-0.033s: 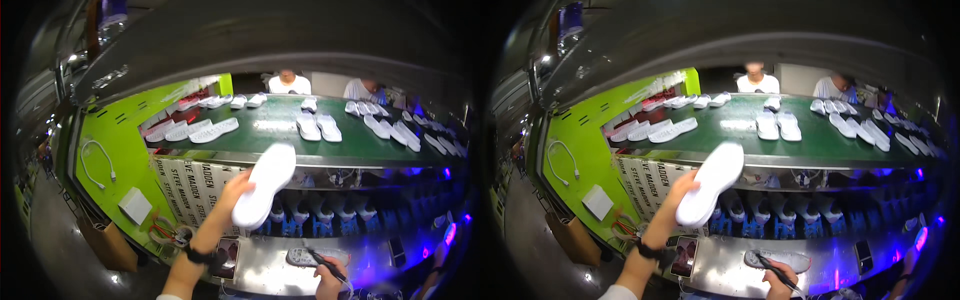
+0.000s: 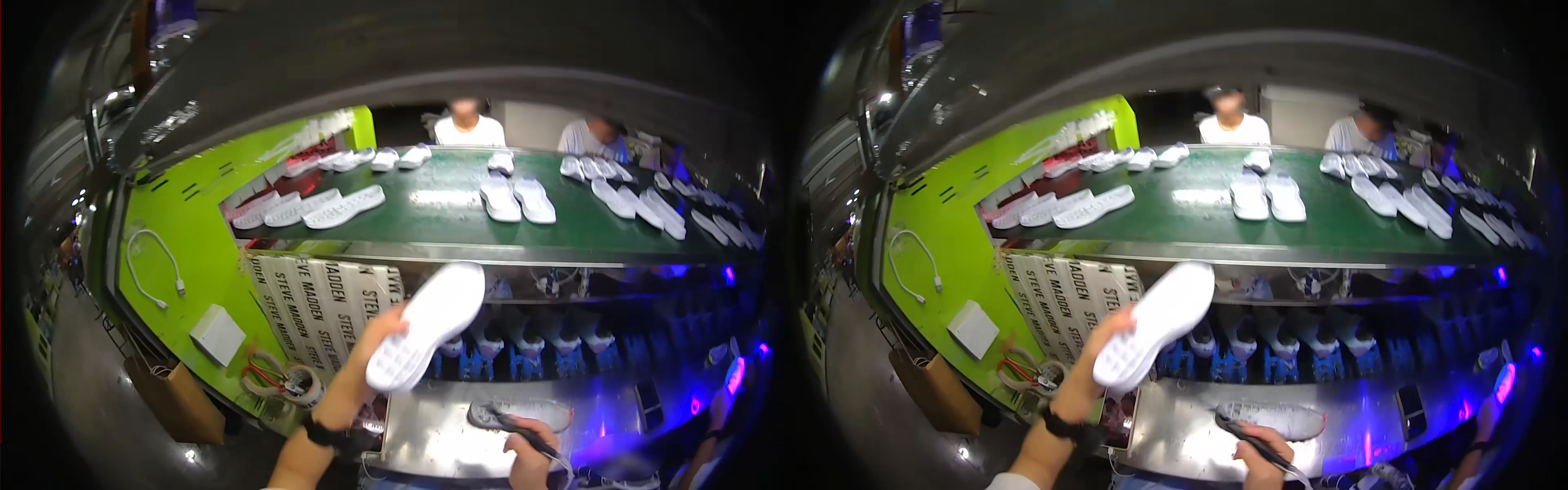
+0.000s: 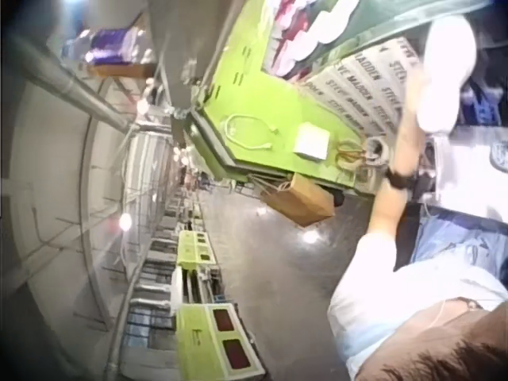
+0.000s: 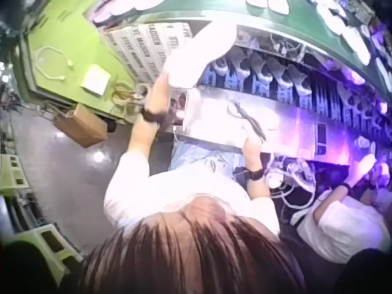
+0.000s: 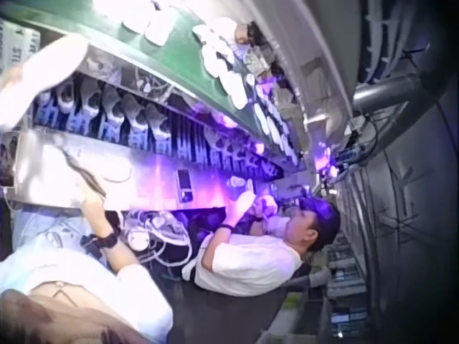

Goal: The person repeatedly picks up white shoe insoles from a green conveyor belt and scrubs them with a brush. The person holds the insole in one hand and uses the brush in the other to clean the textured surface, then places the insole back on the belt. The process is repeated continuously for multiple insoles.

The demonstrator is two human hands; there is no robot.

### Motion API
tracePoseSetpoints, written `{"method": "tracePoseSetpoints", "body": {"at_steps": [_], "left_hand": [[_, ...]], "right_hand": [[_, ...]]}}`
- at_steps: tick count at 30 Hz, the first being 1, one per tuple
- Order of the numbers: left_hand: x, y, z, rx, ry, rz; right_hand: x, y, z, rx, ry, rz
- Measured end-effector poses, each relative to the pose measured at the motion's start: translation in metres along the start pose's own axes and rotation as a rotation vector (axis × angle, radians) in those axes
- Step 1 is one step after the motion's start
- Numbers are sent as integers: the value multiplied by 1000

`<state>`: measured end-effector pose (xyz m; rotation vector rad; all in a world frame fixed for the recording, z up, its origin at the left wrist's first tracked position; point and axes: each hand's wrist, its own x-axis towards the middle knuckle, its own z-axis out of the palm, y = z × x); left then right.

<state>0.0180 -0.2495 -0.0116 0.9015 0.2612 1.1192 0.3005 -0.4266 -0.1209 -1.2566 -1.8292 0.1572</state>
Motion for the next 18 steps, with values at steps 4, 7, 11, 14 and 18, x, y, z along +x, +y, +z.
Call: {"method": "tracePoseSetpoints", "body": {"at_steps": [4,7,11,14,18], "left_hand": [[-118,-133,-58,-329,408,-201],[-117,-214,-103,-722,171,-270],[-119,-251,-125,-719,470,-309],[-112,-243,-134,-766,329,-198],[-99,-248,-147,-981,130,-183]], "right_hand": [[57,-34,46,928,-453,457],[60,6,95,557,-78,217],[30,11,118,573,-321,19],[46,21,130,654,-177,419],[26,8,137,687,-506,79]]}}
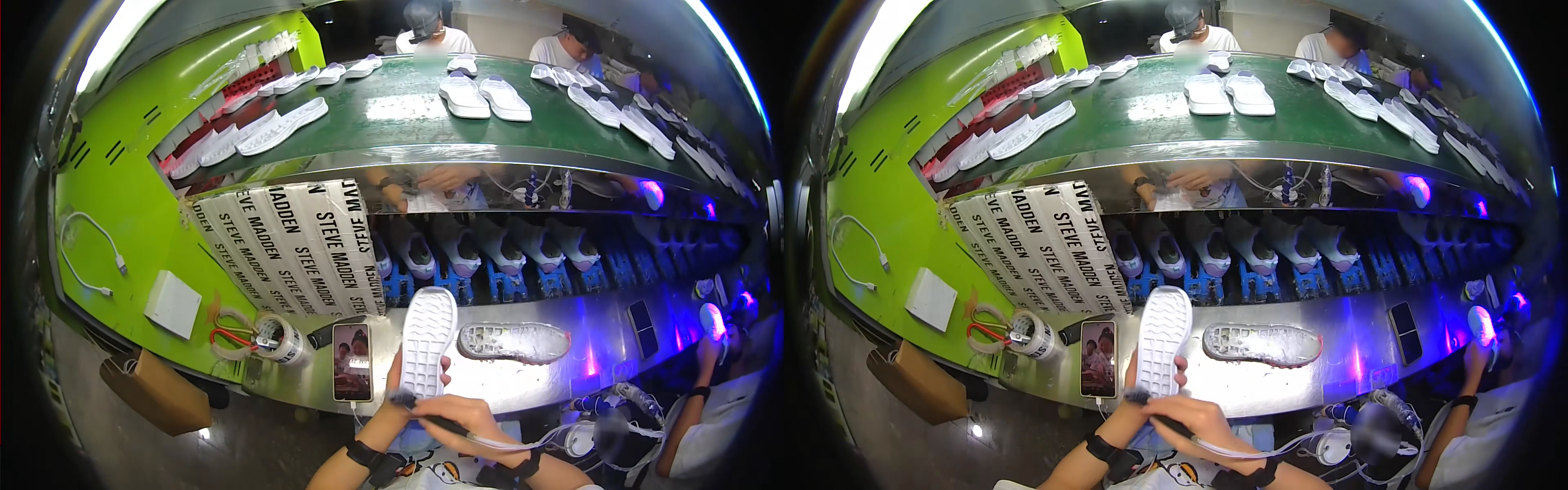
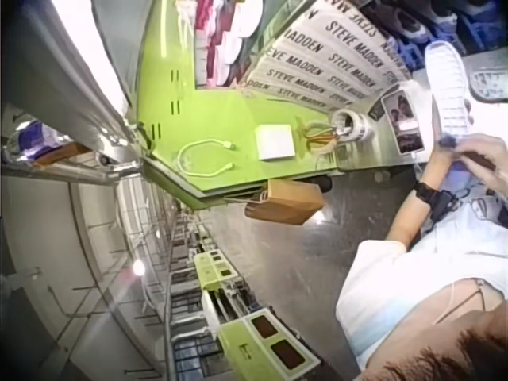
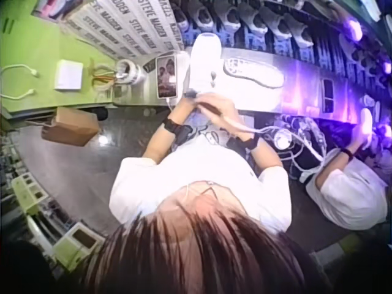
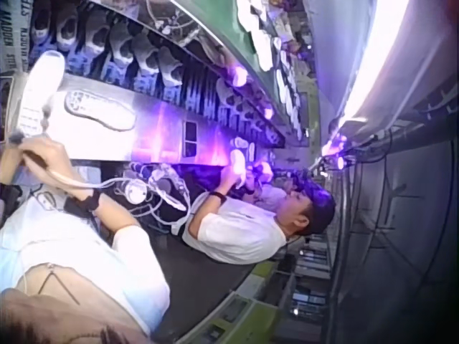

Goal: The person repeatedly picks up white shoe insoles from a green conveyor belt and scrubs them with a brush. The person holds the insole in one hand and uses the brush in the other to clean the textured surface, then places the insole back on the belt. The process is repeated continuously for multiple insoles.

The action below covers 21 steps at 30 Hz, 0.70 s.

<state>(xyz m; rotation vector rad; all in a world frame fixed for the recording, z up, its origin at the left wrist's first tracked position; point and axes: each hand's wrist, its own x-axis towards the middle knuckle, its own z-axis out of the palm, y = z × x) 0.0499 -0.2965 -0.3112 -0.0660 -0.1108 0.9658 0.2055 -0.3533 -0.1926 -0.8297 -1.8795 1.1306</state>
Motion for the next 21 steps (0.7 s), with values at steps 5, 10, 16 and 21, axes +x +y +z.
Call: {"method": "tracePoseSetpoints", "body": {"at_steps": [5,10,16,21], "left_hand": [[11,23,14,266,83,-14],[43,32,39,703,231,-376],[60,25,42,985,300,-828],[64,48,40,1078,436,-960]], "right_hand": [[19,9,-27,-90,-59,-77],[20,-5,-55,105,-140,108],[15,10,-69,-240,-386,-97],[5,22,-89,-170,-367,-13]]}}
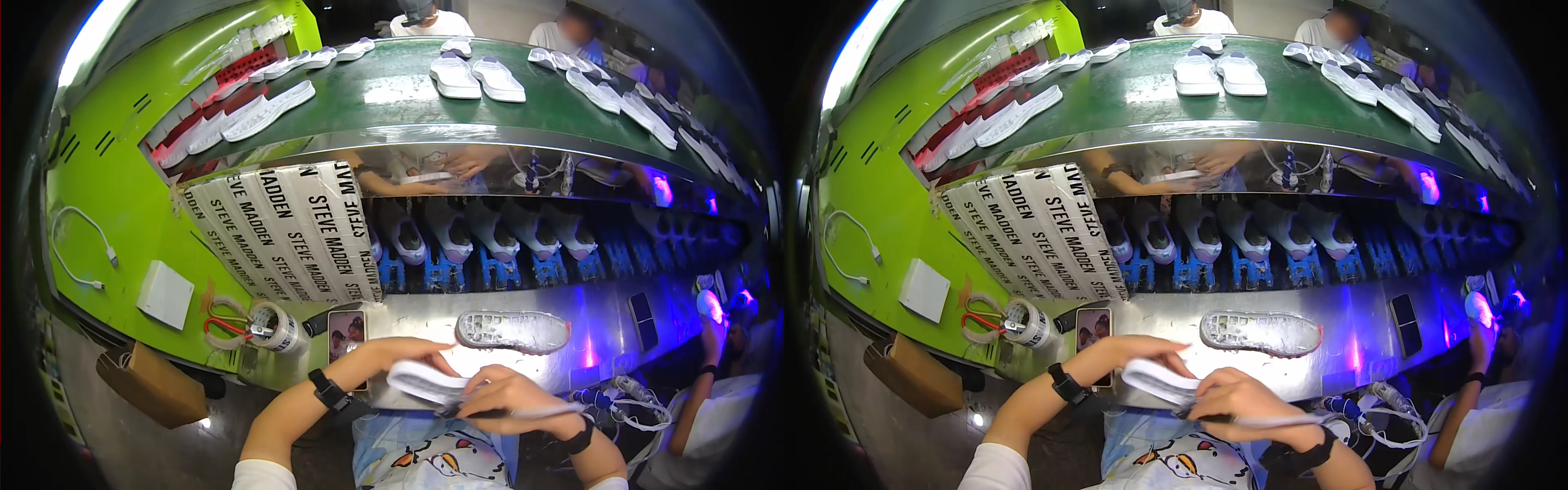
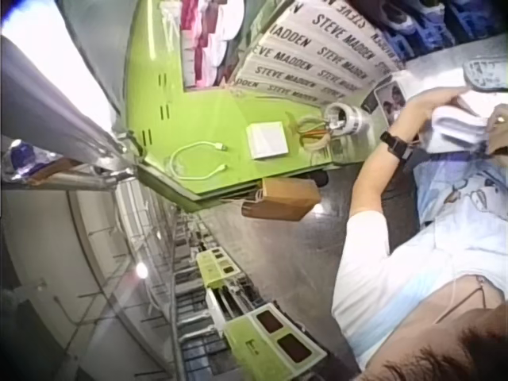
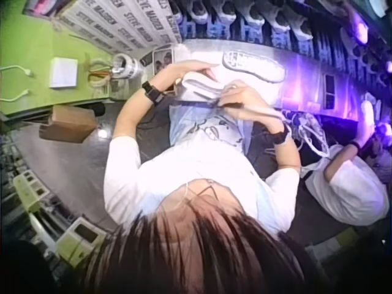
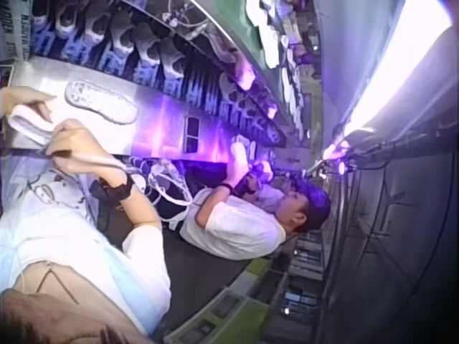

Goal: The person repeatedly picks up white shoe insoles from a green conveyor belt and scrubs them with a brush. The person holds the insole in one hand and uses the brush in the other to clean the textured surface, then places the insole back on the belt. The process is repeated continuously for multiple insoles.

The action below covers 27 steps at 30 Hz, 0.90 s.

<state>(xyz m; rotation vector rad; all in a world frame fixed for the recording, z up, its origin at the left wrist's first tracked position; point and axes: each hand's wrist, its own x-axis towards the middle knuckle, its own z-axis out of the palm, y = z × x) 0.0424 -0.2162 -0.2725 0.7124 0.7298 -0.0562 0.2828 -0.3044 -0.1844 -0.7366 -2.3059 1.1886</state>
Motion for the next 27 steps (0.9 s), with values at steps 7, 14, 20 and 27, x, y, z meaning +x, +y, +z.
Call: {"method": "tracePoseSetpoints", "body": {"at_steps": [7,14,20,27], "left_hand": [[26,-18,57,-811,-211,906],[70,-39,63,-1167,-420,995],[49,-15,65,-1083,-125,1047],[37,4,47,-818,-341,955]], "right_hand": [[11,-7,-3,345,397,333],[24,12,42,-168,632,-21],[27,-1,29,206,595,100],[25,-5,7,624,462,308]]}}
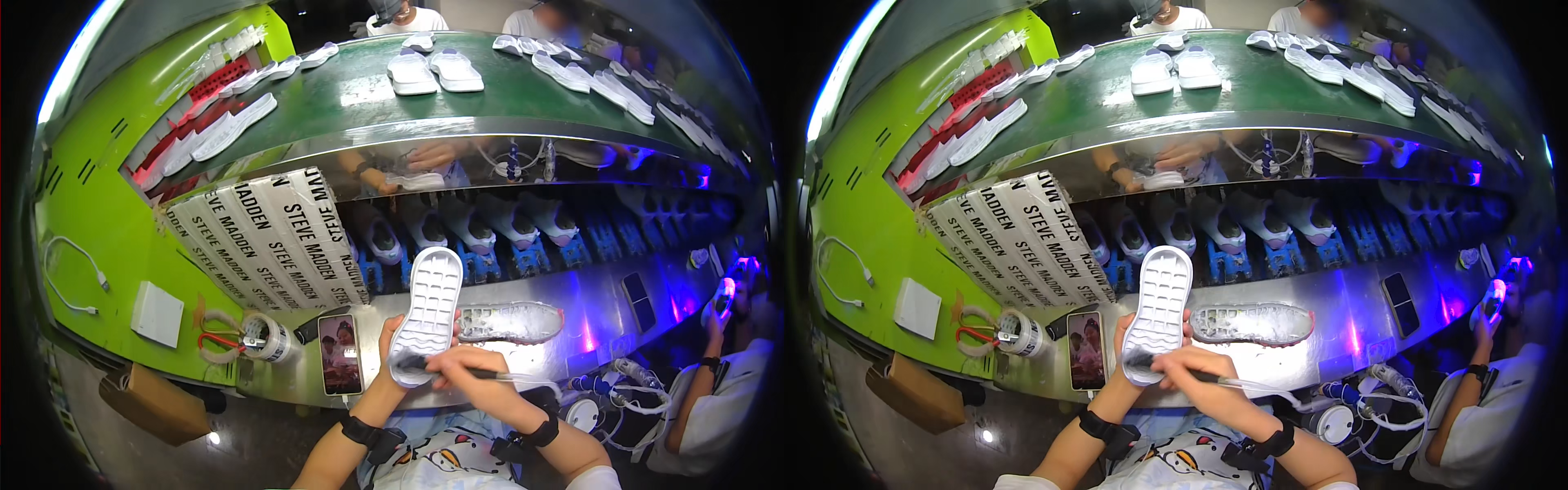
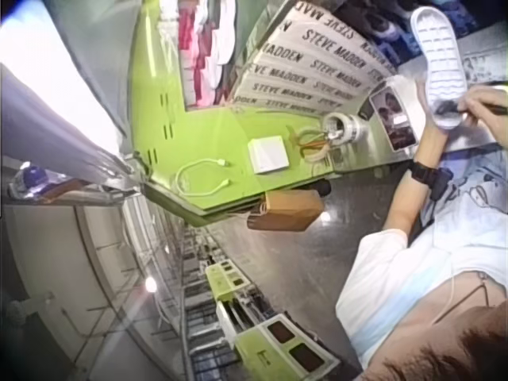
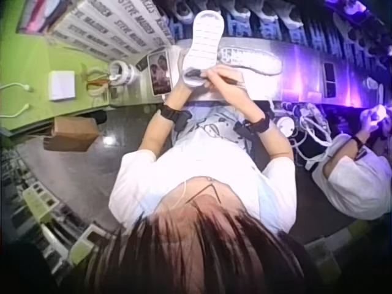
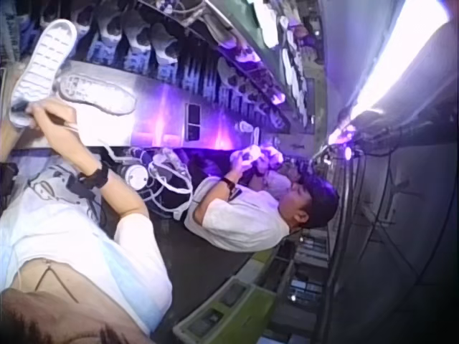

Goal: The person repeatedly picks up white shoe insoles from a green conveyor belt and scrubs them with a brush. The person holds the insole in one hand and uses the brush in the other to clean the textured surface, then places the insole back on the belt. The process is repeated continuously for multiple insoles.

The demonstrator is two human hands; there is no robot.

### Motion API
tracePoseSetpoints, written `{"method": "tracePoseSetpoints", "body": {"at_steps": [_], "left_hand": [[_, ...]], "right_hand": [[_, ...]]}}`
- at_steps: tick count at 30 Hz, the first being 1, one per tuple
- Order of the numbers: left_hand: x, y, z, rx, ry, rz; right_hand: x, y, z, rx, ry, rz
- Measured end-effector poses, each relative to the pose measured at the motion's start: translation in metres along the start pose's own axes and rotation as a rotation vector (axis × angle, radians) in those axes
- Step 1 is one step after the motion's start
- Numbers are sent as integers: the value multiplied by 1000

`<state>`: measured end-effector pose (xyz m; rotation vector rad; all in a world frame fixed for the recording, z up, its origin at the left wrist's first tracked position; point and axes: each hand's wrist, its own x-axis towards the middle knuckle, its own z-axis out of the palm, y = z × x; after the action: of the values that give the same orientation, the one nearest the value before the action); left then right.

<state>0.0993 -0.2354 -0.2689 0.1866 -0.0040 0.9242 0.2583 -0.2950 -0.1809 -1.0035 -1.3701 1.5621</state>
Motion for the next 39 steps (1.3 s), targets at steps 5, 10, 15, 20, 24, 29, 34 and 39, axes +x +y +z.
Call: {"method": "tracePoseSetpoints", "body": {"at_steps": [5,10,15,20,24,29,34,39], "left_hand": [[-7,17,-6,169,145,-178],[-3,25,-4,275,228,-443],[-7,16,80,942,339,-225],[13,37,100,800,359,-625],[19,33,81,951,397,-647],[-3,19,84,619,301,-436],[-3,67,172,297,-227,-265],[-12,165,264,-9,-179,250]], "right_hand": [[-6,-18,-12,-75,-122,58],[-11,-22,-17,-521,-252,-344],[-14,-29,-21,-521,-223,-474],[-21,-29,-42,-492,-290,-357],[-28,-19,-39,-528,-166,-428],[-46,-44,-58,-309,306,-381],[-72,-104,4,-54,180,-625],[-95,-121,23,197,489,-680]]}}
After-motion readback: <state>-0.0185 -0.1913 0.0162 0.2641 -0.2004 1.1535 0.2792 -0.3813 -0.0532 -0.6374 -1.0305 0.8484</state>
